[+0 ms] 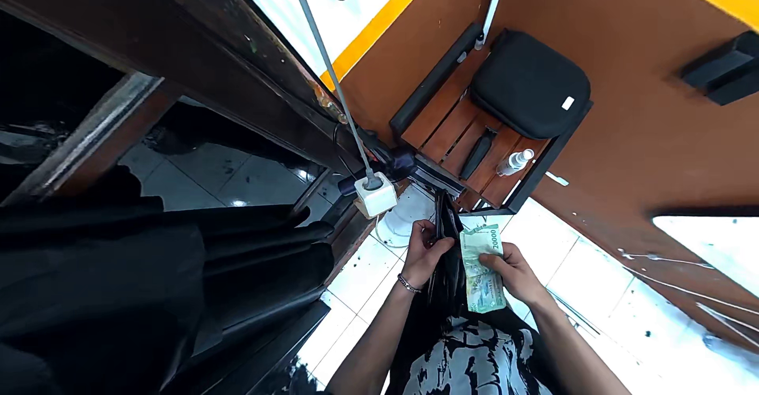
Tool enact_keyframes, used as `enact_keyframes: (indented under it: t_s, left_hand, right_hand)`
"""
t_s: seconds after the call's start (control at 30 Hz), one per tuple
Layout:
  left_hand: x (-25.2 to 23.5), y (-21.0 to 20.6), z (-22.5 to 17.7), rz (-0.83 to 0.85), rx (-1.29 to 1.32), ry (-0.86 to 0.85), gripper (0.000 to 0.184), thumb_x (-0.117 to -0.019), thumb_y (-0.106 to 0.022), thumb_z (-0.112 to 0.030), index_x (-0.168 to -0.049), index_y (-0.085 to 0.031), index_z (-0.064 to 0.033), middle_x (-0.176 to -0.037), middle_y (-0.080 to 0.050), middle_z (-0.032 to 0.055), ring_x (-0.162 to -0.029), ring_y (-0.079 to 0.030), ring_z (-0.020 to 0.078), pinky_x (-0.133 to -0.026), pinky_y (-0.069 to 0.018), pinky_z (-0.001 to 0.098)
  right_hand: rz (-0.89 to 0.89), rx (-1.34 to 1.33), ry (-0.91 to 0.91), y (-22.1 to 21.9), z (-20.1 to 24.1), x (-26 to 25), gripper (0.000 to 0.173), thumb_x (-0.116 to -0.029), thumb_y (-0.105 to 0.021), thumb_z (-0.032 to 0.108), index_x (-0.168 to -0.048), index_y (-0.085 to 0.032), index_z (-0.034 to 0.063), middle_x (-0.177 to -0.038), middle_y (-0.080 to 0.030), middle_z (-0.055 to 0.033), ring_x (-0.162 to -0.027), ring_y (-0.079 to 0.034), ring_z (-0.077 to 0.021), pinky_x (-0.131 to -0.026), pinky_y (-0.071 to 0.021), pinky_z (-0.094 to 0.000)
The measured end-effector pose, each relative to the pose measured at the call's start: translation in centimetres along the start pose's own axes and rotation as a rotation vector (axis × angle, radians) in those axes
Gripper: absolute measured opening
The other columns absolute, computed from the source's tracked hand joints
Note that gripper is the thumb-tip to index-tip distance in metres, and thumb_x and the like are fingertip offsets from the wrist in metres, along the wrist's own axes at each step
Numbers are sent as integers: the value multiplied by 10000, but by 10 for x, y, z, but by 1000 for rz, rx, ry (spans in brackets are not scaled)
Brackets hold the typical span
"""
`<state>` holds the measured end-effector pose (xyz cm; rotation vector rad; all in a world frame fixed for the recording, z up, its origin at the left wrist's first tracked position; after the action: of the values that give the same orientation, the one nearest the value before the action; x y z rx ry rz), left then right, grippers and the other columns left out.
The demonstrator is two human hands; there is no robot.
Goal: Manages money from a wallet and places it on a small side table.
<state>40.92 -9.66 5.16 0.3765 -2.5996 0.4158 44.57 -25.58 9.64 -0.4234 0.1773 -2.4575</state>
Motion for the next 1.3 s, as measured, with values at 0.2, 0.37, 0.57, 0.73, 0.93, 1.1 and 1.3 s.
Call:
enact_keyframes:
  t_s: [0.2,0.37,0.57,0.73,0.93,1.1,1.3]
  left_hand:
    - [1,4,-6,89,16,-34,391,-864,-608,-101,-1194,-425,1,-1013,-678,35,-878,-681,32,-787,-574,219]
    - [0,10,-6,131,-25,-52,438,-819,-522,-120,-1233,-458,9,-1027,-666,14,-903,-651,-3,-817,-545,204]
    - [2,-10,-4,137,-46,-39,399,-850,-607,-64,-1192,-424,30,-1034,-650,88,-888,-666,68,-791,-563,244]
    - [0,-10,-5,26,-29,-16,382,-904,-612,-72,-1216,-414,25,-1035,-648,109,-881,-674,90,-788,-570,258]
    - [-5,7,0,-127,1,18,391,-934,-657,-75,-1221,-402,-2,-1109,-613,135,-960,-654,121,-815,-560,277]
    - [-5,4,1,-128,-16,9,414,-923,-668,-67,-1230,-399,3,-1101,-611,138,-951,-648,123,-813,-555,283]
    - [1,-1,-3,-122,-93,-51,479,-874,-710,-95,-1223,-403,17,-1119,-581,139,-954,-631,119,-816,-547,266]
  right_hand:
    - [9,120,-1,3,10,0,247,-987,-461,34,-965,-681,145,-809,-730,137,-726,-693,37,-697,-602,-190]
    - [-6,478,29,4,14,-4,215,-1003,-501,142,-961,-694,58,-780,-694,69,-701,-657,44,-677,-567,-187]
    - [113,1162,-417,-24,28,-16,373,-1068,-439,314,-1106,-670,24,-908,-705,-218,-937,-696,-433,-782,-503,-620]
    - [-69,1015,-282,-15,31,-21,341,-1055,-509,290,-1018,-704,13,-889,-710,-183,-898,-702,-372,-779,-517,-590]
    - [-15,416,71,1,40,0,194,-910,-491,36,-905,-680,79,-761,-650,95,-703,-609,60,-665,-527,-173]
    - [79,475,-32,-3,19,-5,259,-1017,-438,177,-942,-660,67,-659,-532,111,-564,-490,60,-547,-439,-156]
    - [134,1164,-491,-22,7,-22,435,-1035,-511,407,-1128,-673,14,-921,-702,-210,-947,-687,-413,-826,-497,-604]
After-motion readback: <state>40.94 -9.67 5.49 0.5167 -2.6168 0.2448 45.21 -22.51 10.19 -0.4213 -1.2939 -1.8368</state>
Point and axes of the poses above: each hand's wrist, its own x-axis away from the middle knuckle, its own y-axis out of the back of the hand, z = x × y, the point moved 8 cm from there along -x, towards the middle knuckle
